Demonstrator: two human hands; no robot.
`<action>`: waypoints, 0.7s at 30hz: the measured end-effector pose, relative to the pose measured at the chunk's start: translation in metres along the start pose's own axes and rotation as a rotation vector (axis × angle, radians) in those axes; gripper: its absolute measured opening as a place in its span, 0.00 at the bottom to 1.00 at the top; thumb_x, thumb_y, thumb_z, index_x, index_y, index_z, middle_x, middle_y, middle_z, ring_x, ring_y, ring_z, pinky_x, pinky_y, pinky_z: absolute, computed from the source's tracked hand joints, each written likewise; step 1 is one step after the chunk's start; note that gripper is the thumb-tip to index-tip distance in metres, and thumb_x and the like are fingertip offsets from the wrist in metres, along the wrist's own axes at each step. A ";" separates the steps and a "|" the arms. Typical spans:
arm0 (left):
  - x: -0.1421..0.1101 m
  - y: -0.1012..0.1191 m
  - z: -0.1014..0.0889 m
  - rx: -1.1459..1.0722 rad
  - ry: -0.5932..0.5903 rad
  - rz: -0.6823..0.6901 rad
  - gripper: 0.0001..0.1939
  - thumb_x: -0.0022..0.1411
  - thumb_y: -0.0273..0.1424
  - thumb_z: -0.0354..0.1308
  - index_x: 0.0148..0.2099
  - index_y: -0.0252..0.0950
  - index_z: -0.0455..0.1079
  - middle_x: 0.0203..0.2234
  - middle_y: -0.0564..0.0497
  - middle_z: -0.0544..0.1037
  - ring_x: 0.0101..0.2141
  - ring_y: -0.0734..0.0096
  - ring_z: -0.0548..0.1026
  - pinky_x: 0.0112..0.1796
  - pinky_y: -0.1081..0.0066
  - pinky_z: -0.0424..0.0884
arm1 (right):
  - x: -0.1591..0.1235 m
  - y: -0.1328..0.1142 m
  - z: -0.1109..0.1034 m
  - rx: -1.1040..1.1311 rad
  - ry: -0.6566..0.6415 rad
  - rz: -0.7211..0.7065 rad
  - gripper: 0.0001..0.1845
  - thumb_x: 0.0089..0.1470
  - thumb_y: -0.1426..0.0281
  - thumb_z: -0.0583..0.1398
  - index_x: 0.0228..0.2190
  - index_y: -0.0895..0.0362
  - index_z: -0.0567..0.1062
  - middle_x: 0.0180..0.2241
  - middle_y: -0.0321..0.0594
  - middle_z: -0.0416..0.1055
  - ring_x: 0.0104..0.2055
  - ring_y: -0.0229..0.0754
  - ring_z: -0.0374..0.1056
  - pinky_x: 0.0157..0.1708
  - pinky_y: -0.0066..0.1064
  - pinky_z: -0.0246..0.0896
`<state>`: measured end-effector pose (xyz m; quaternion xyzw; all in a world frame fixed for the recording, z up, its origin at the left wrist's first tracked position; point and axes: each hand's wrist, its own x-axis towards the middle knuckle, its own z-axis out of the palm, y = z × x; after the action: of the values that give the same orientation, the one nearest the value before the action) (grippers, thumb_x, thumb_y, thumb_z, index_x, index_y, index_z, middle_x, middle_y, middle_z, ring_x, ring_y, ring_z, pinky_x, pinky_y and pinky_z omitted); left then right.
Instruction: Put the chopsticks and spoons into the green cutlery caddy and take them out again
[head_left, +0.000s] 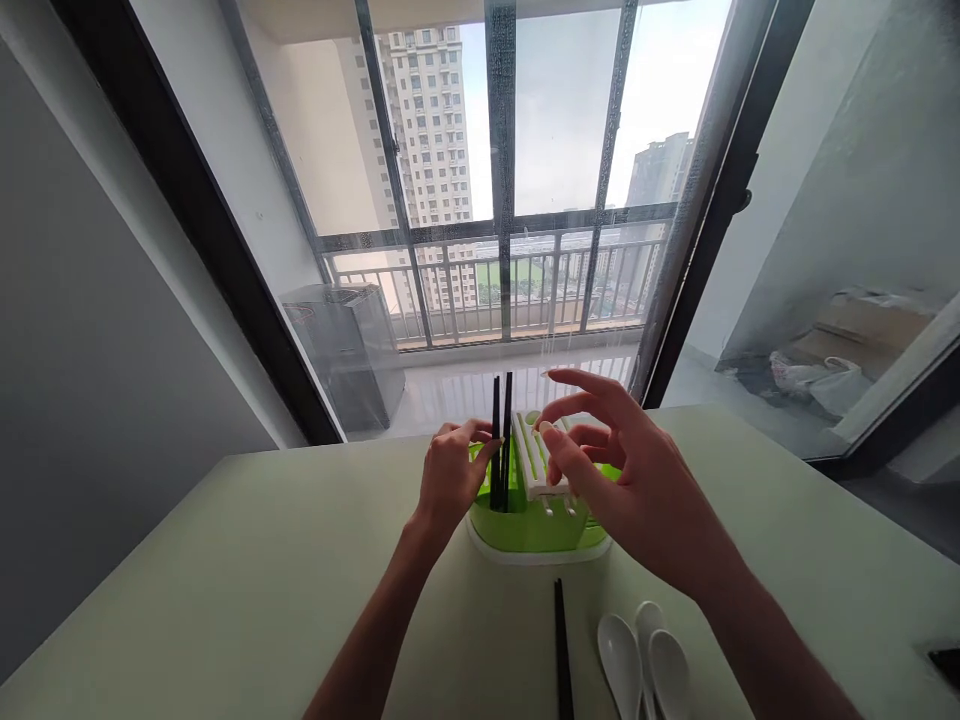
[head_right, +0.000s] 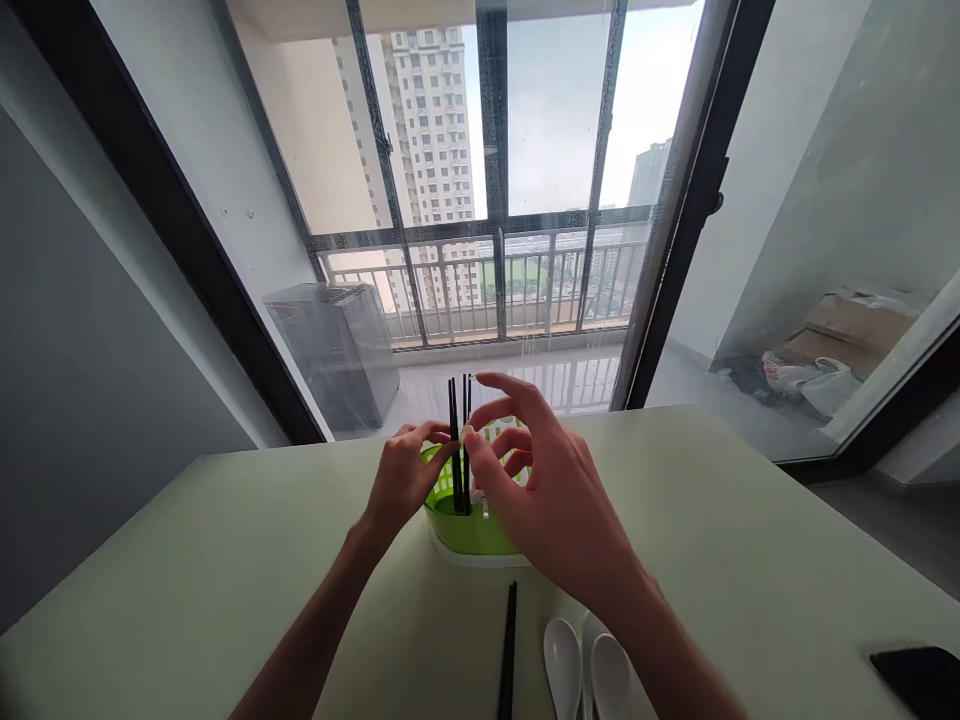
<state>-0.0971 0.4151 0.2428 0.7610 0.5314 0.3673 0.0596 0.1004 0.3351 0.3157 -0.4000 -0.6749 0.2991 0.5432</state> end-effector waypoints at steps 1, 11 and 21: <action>0.000 -0.001 0.000 0.021 0.020 0.017 0.09 0.68 0.33 0.60 0.47 0.39 0.77 0.39 0.49 0.83 0.44 0.59 0.76 0.47 0.62 0.72 | 0.000 0.000 0.000 0.005 -0.006 0.002 0.25 0.62 0.56 0.61 0.58 0.49 0.67 0.47 0.42 0.74 0.29 0.38 0.75 0.25 0.29 0.75; 0.002 0.017 -0.037 0.052 0.187 0.048 0.14 0.69 0.41 0.57 0.48 0.37 0.75 0.38 0.46 0.79 0.37 0.64 0.77 0.40 0.65 0.73 | -0.001 -0.003 -0.005 -0.006 0.003 0.001 0.28 0.61 0.54 0.61 0.59 0.50 0.66 0.45 0.43 0.76 0.29 0.40 0.76 0.25 0.30 0.75; -0.052 0.083 -0.083 -0.162 -0.908 0.131 0.11 0.64 0.38 0.61 0.31 0.40 0.79 0.21 0.55 0.79 0.21 0.76 0.72 0.24 0.76 0.63 | -0.005 -0.010 -0.010 -0.064 -0.022 -0.027 0.19 0.63 0.56 0.60 0.51 0.51 0.73 0.38 0.39 0.77 0.28 0.38 0.75 0.29 0.29 0.75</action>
<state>-0.0940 0.3108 0.3171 0.8698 0.3716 0.0403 0.3222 0.1089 0.3256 0.3236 -0.4046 -0.6954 0.2743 0.5267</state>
